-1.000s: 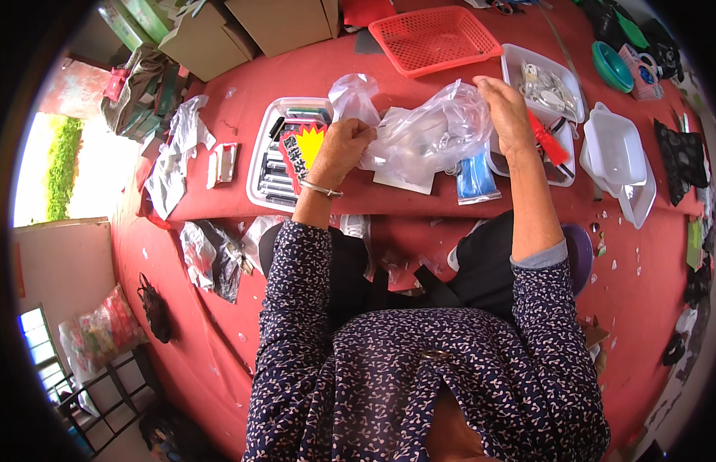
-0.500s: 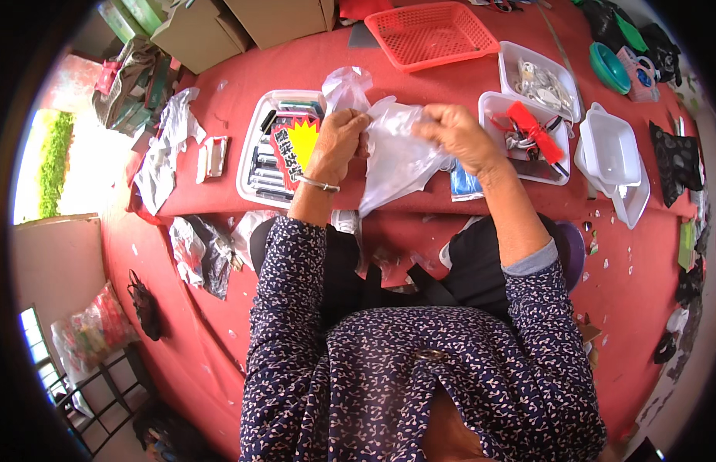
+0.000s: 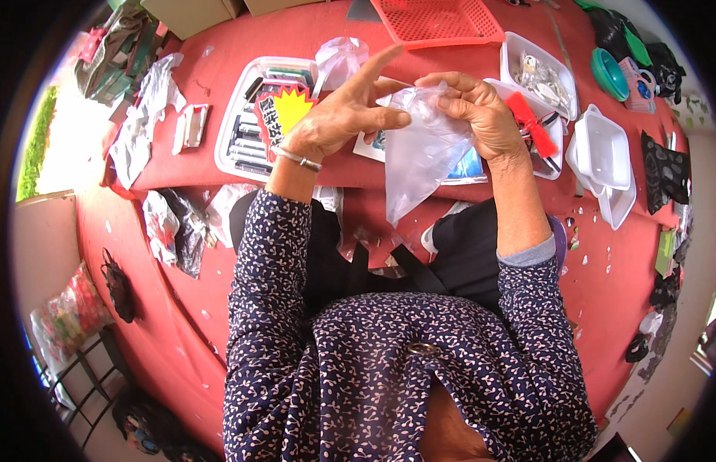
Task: The person sits on a red floor mat and packs small items into clear plastic bags. They handle star-shaped paper cutouts, small metal objects, and printed cards, placing them into bags and arranging them on the floor.
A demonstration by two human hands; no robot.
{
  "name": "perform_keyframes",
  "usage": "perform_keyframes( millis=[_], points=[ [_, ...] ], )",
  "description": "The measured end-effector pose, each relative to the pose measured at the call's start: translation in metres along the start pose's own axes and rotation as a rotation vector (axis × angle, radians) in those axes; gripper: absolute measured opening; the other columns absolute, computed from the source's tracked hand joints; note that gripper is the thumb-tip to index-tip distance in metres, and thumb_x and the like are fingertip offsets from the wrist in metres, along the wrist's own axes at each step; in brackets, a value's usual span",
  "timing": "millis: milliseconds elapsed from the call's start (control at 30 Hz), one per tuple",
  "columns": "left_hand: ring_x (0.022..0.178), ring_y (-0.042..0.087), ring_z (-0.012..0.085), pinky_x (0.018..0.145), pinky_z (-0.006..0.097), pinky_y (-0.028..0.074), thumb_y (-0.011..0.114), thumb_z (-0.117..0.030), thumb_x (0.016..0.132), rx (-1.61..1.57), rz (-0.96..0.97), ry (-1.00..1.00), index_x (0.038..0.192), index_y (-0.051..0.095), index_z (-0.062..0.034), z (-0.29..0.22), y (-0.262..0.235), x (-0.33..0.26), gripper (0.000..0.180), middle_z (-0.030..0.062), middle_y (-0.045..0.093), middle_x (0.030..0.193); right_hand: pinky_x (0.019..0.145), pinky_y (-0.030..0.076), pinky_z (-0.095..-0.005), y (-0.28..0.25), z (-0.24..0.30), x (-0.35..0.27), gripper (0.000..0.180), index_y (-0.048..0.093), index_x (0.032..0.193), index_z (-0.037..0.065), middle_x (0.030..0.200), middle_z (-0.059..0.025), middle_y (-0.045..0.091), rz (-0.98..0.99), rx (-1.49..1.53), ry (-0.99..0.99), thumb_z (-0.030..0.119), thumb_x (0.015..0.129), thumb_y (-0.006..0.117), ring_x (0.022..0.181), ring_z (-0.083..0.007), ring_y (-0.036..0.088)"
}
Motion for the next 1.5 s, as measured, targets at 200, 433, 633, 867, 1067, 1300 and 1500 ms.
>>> perform_keyframes(
  millis=[200, 433, 633, 867, 1067, 1300, 1500],
  points=[
    [0.090, 0.053, 0.0145, 0.079, 0.025, 0.042, 0.069, -0.019, 0.072, 0.354, 0.112, -0.194, 0.118, 0.043, 0.0055, 0.016, -0.007, 0.003, 0.059, 0.0103, 0.055, 0.100, 0.073, 0.044, -0.0197, -0.016, -0.003, 0.001, 0.025, 0.061, 0.094, 0.003, 0.090, -0.0045, 0.062, -0.037, -0.103, -0.199, -0.005, 0.071, 0.058, 0.081, -0.0091, 0.056],
    [0.063, 0.040, 0.0031, 0.054, 0.018, 0.032, 0.069, -0.023, 0.073, 0.228, -0.092, -0.087, 0.085, 0.054, -0.0029, 0.012, -0.006, 0.003, 0.028, -0.0043, 0.048, 0.071, 0.055, 0.039, -0.0152, 0.000, 0.002, -0.003, 0.048, 0.056, 0.111, 0.010, 0.094, -0.0005, 0.058, -0.186, -0.397, -0.179, -0.006, 0.066, 0.059, 0.060, 0.0004, 0.044],
    [0.060, 0.040, 0.0008, 0.054, 0.018, 0.035, 0.065, -0.004, 0.071, 0.582, -0.202, 0.111, 0.072, 0.052, -0.0048, 0.021, 0.001, 0.011, 0.013, -0.0065, 0.047, 0.065, 0.055, 0.046, -0.0325, 0.000, -0.003, -0.004, 0.021, 0.056, 0.081, 0.004, 0.064, -0.0109, 0.057, -0.595, -1.173, -0.260, 0.002, 0.062, 0.065, 0.060, -0.0240, 0.058],
    [0.067, 0.050, 0.0019, 0.060, 0.016, 0.041, 0.062, -0.010, 0.079, 0.316, -0.256, 0.093, 0.086, 0.062, -0.0026, 0.028, 0.011, 0.012, 0.010, -0.0033, 0.059, 0.075, 0.060, 0.045, -0.0238, -0.015, -0.013, 0.001, 0.021, 0.058, 0.086, 0.001, 0.073, -0.0045, 0.061, -0.328, -0.492, -0.162, 0.002, 0.067, 0.064, 0.065, -0.0101, 0.057],
    [0.061, 0.046, 0.0018, 0.056, 0.017, 0.038, 0.055, -0.022, 0.085, -0.143, -0.168, 0.003, 0.080, 0.060, -0.0073, 0.022, 0.012, 0.007, 0.016, -0.0068, 0.054, 0.069, 0.067, 0.043, -0.0189, -0.004, -0.004, -0.005, 0.023, 0.061, 0.092, -0.001, 0.079, -0.0002, 0.060, -0.117, -0.125, 0.021, 0.012, 0.073, 0.066, 0.071, -0.0052, 0.054],
    [0.063, 0.045, 0.0014, 0.058, 0.018, 0.037, 0.053, -0.027, 0.086, -0.220, -0.035, -0.056, 0.077, 0.057, -0.0088, 0.021, 0.012, 0.004, 0.021, -0.0067, 0.053, 0.071, 0.064, 0.045, -0.0191, -0.015, -0.012, -0.002, 0.014, 0.060, 0.084, 0.001, 0.077, -0.0015, 0.061, -0.163, 0.139, 0.103, 0.013, 0.078, 0.061, 0.068, -0.0072, 0.056],
    [0.056, 0.039, 0.0010, 0.052, 0.018, 0.033, 0.051, -0.030, 0.087, -0.259, -0.078, -0.032, 0.068, 0.056, -0.0079, 0.030, 0.012, 0.008, 0.029, -0.0086, 0.049, 0.062, 0.057, 0.043, -0.0177, -0.008, -0.007, -0.001, 0.009, 0.059, 0.081, 0.002, 0.072, -0.0015, 0.059, -0.229, 0.239, 0.040, 0.009, 0.078, 0.060, 0.061, -0.0069, 0.053]
  ],
)
Point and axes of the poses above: each hand's wrist, its own x-axis towards the middle knuckle, its own y-axis out of the palm, z = x × y, the point moved 1 cm from there along x, towards the middle knuckle
